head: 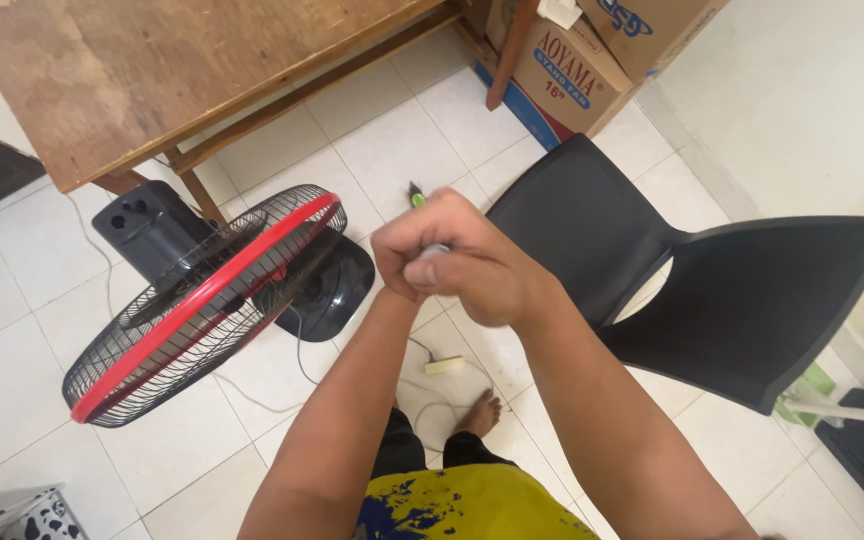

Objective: The person moves a black plastic chair aside, then sweeps the tiled floor with a long-handled broom. They sweep debris toward a green dustpan, pick up debris from the floor using a small piece of cardboard, and place the cardboard on the dustpan.

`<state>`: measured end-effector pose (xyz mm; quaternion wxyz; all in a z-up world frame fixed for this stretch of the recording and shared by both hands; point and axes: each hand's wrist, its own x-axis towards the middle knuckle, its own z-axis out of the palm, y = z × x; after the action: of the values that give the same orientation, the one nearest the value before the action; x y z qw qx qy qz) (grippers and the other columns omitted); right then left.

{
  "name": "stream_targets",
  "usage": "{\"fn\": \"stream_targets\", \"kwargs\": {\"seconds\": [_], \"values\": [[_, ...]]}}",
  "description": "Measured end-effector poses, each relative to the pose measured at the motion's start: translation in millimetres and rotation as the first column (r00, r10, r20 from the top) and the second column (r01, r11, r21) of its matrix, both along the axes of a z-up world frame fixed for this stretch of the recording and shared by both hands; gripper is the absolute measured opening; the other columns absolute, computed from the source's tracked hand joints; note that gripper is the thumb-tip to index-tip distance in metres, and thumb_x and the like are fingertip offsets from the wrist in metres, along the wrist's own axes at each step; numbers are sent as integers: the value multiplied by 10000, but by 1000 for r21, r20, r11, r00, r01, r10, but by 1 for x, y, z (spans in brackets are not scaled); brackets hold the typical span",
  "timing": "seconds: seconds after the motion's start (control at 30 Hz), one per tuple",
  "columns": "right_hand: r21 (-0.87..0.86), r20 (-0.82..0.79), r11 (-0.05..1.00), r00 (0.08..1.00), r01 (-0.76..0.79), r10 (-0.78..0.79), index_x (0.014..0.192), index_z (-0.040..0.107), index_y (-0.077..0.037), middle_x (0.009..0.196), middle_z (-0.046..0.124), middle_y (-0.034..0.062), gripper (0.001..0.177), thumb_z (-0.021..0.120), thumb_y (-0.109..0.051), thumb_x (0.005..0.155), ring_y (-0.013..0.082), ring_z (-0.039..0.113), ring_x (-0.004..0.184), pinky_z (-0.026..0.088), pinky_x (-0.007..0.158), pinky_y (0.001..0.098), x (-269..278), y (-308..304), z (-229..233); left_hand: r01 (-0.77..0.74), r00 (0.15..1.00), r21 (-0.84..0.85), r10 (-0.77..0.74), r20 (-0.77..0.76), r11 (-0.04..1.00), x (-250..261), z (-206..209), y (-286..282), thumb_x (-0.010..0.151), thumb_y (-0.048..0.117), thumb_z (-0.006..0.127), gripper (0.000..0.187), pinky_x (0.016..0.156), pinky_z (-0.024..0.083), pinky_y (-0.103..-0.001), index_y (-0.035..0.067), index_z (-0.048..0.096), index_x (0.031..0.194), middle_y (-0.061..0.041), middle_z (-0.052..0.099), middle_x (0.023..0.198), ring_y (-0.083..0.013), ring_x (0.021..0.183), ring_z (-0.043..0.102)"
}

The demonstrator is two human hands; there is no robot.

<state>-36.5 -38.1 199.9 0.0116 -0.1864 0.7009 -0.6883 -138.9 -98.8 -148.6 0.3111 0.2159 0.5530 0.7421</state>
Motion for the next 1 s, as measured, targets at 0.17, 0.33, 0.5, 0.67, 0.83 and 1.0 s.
{"fn": "stream_targets", "kwargs": {"seconds": [0.17,0.33,0.5,0.67,0.83,1.0], "values": [[26,-38,999,999,-26,27,752,558,-8,630,501,57,352,563,-355,812,172,509,578,401,601,297,13,-1,1,61,989,-225,-88,-115,972,26,31,-7,938,236,610,239,564,439,-138,214,530,715,145,504,673,65,597,468],[128,-96,992,995,23,-11,760,590,-43,690,586,49,321,566,-361,793,196,561,682,425,743,311,28,-6,7,134,946,-236,-196,-259,962,48,99,-36,843,200,629,358,498,426,-169,226,446,536,124,450,524,12,467,448],[194,-130,979,991,55,-30,790,627,-60,744,614,39,292,580,-348,797,201,551,734,441,784,297,38,-4,11,142,933,-98,-166,-319,985,58,166,-39,775,177,671,250,507,425,-187,157,525,572,98,501,564,17,517,462],[176,-90,984,996,-8,24,755,621,-80,688,581,27,301,556,-373,754,180,565,674,449,733,294,44,0,14,73,879,-245,-179,-443,967,61,195,-31,722,176,748,280,503,442,-219,117,533,551,39,467,557,-20,519,462],[87,-178,995,984,38,-22,776,616,-40,720,609,59,302,575,-338,799,226,538,766,455,774,313,44,5,8,50,766,-208,-171,-620,977,55,193,-30,711,157,762,225,544,471,-228,103,564,621,29,477,614,-26,574,542],[26,-67,995,993,94,-92,729,576,-11,626,543,53,393,561,-404,720,165,535,549,406,576,282,46,13,-16,52,928,-202,-122,-352,978,37,163,-20,719,142,721,169,509,423,-267,44,588,684,37,564,648,-44,626,495]]}}
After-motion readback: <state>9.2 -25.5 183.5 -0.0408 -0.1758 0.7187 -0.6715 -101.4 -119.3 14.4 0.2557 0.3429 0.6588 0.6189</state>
